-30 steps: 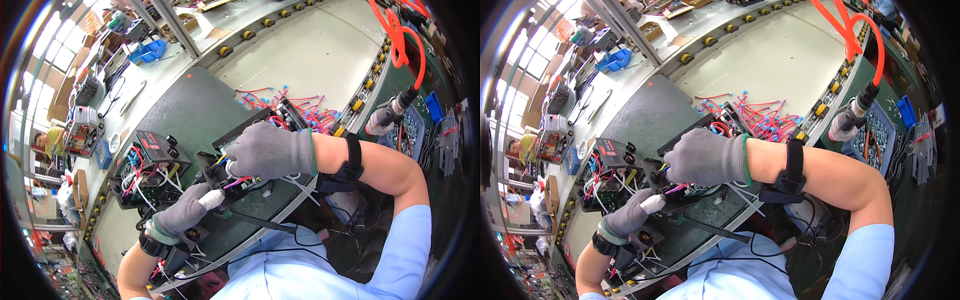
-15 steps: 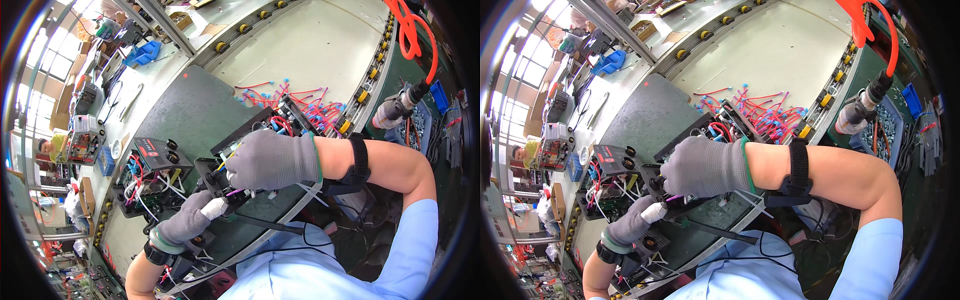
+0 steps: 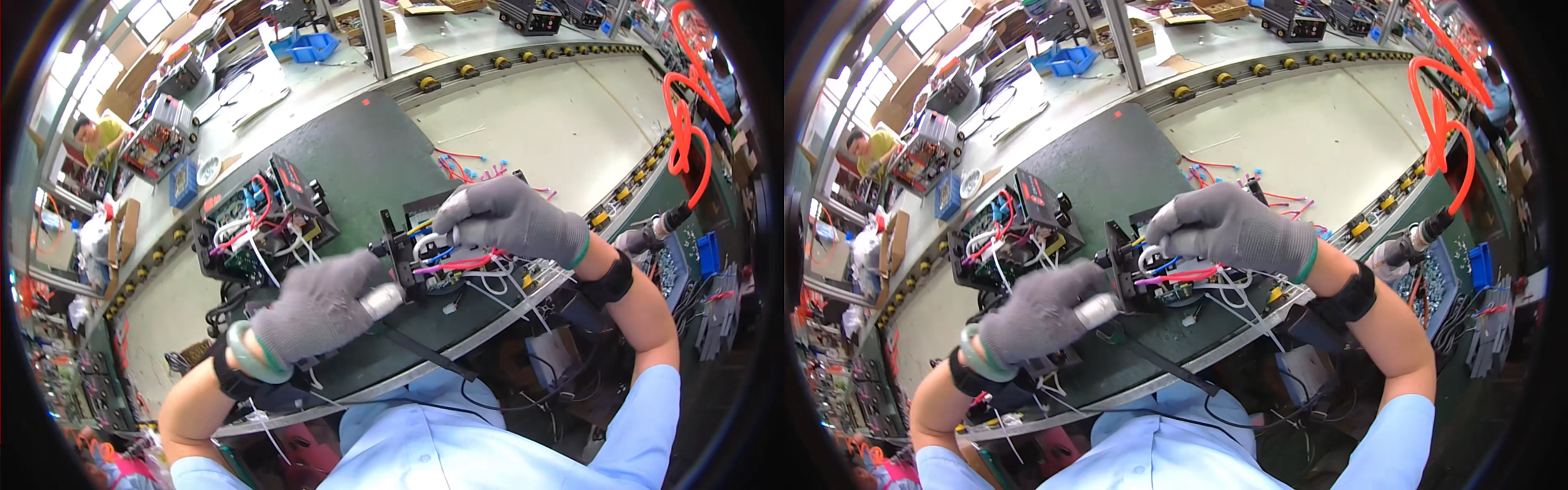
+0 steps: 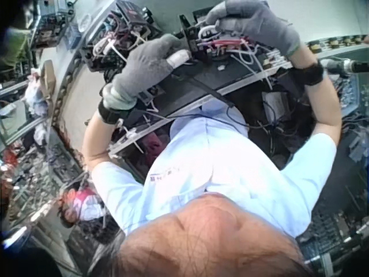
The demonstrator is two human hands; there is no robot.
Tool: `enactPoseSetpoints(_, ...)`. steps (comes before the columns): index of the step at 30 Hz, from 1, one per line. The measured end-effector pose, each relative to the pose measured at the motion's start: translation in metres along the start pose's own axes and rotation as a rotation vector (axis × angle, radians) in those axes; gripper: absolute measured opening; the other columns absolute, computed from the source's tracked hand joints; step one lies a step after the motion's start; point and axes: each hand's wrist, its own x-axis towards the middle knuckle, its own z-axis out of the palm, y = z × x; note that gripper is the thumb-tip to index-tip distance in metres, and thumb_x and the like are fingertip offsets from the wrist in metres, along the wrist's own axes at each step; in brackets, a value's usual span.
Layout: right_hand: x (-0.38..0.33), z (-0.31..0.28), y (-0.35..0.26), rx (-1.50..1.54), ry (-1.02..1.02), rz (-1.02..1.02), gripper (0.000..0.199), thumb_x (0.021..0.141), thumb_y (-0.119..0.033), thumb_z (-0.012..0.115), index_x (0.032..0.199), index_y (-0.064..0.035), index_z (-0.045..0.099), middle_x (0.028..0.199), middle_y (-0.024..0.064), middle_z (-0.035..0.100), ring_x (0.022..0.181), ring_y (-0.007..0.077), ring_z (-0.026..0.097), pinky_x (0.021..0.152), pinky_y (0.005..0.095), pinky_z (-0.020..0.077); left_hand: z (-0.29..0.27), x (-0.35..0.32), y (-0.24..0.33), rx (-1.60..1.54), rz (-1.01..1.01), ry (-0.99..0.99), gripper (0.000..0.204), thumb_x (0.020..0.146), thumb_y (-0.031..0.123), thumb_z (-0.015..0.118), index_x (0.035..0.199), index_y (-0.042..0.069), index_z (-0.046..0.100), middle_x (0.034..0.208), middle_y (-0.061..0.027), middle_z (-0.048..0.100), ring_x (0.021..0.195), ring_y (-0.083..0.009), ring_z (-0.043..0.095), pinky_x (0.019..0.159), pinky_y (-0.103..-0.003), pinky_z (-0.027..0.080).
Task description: Assembling, wiring, and securing components within electrical units on a production line.
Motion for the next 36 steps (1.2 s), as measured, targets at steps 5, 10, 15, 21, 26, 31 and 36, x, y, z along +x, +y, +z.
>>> enactPoseSetpoints(5, 0.016, 0.032, -0.019, -0.542, 0.066, -0.283, 0.021, 0.08, -0.011, 0.075, 0.1, -0.0068, 0.073, 0.083, 0.0098, 0.069, 0.074, 0.0246, 0.067, 0.069, 0.0338, 0.0528, -0.016, 0.014, 0.016, -0.059, 0.193, 0.341, 0.02, 0.086, 0.025, 0.072, 0.091, 0.007, 0.066, 0.072, -0.0115, 0.064, 0.067, -0.0288, 0.066, 0.062, -0.037, 0.05)
enactPoseSetpoints(10, 0.012, 0.04, -0.019, -0.592, 0.195, -0.303, 0.016, 0.081, -0.015, 0.075, 0.094, -0.007, 0.072, 0.082, 0.0098, 0.068, 0.074, 0.0293, 0.066, 0.068, 0.0366, 0.053, -0.007, 0.024, 0.02, 0.066, 0.211, 0.41, 0.018, 0.086, 0.019, 0.069, 0.077, 0.005, 0.064, 0.067, -0.0157, 0.059, 0.062, -0.0342, 0.061, 0.057, -0.041, 0.046)
enactPoseSetpoints(15, -0.009, 0.038, -0.014, -0.634, 0.125, -0.249, 0.01, 0.078, -0.013, 0.075, 0.087, -0.0088, 0.072, 0.078, 0.0077, 0.066, 0.074, 0.0275, 0.067, 0.067, 0.0372, 0.0527, 0.005, 0.023, 0.015, -0.139, 0.174, 0.221, 0.023, 0.089, 0.027, 0.07, 0.079, 0.006, 0.066, 0.062, -0.0149, 0.058, 0.059, -0.0335, 0.062, 0.056, -0.041, 0.046)
enactPoseSetpoints(21, 0.002, 0.028, -0.004, -1.175, 0.039, -0.468, 0.007, 0.072, -0.013, 0.068, 0.071, -0.0121, 0.061, 0.069, 0.0061, 0.055, 0.068, 0.0264, 0.061, 0.064, 0.0404, 0.0471, 0.004, 0.009, 0.001, 0.151, -0.044, 0.141, 0.052, 0.081, 0.055, 0.074, 0.078, 0.005, 0.064, 0.068, -0.0148, 0.064, 0.067, -0.0345, 0.067, 0.062, -0.043, 0.052)
enactPoseSetpoints(26, 0.0, 0.026, -0.007, -1.189, -0.032, -0.414, 0.006, 0.072, -0.012, 0.068, 0.074, -0.0118, 0.063, 0.073, 0.007, 0.057, 0.072, 0.0278, 0.062, 0.065, 0.0411, 0.0474, 0.012, 0.013, 0.004, 0.107, -0.026, -0.051, 0.058, 0.089, 0.058, 0.063, 0.099, 0.001, 0.057, 0.076, -0.0194, 0.064, 0.077, -0.0405, 0.067, 0.069, -0.049, 0.051)
enactPoseSetpoints(31, 0.002, 0.026, 0.002, -1.048, 0.037, -0.441, 0.01, 0.071, -0.01, 0.071, 0.074, -0.0103, 0.061, 0.072, 0.0068, 0.055, 0.069, 0.029, 0.059, 0.064, 0.0416, 0.0461, 0.016, 0.015, 0.0, 0.111, -0.016, -0.113, 0.056, 0.093, 0.056, 0.057, 0.098, 0.001, 0.053, 0.077, -0.0211, 0.063, 0.077, -0.042, 0.066, 0.069, -0.051, 0.05)
enactPoseSetpoints(36, 0.002, 0.024, -0.003, -1.066, -0.021, -0.347, 0.005, 0.074, -0.012, 0.067, 0.074, -0.0119, 0.061, 0.075, 0.0072, 0.058, 0.071, 0.0288, 0.061, 0.064, 0.0425, 0.0467, 0.018, 0.015, -0.004, 0.098, 0.046, -0.096, 0.056, 0.095, 0.055, 0.053, 0.099, 0.0, 0.052, 0.078, -0.0215, 0.063, 0.077, -0.0423, 0.066, 0.069, -0.051, 0.05)
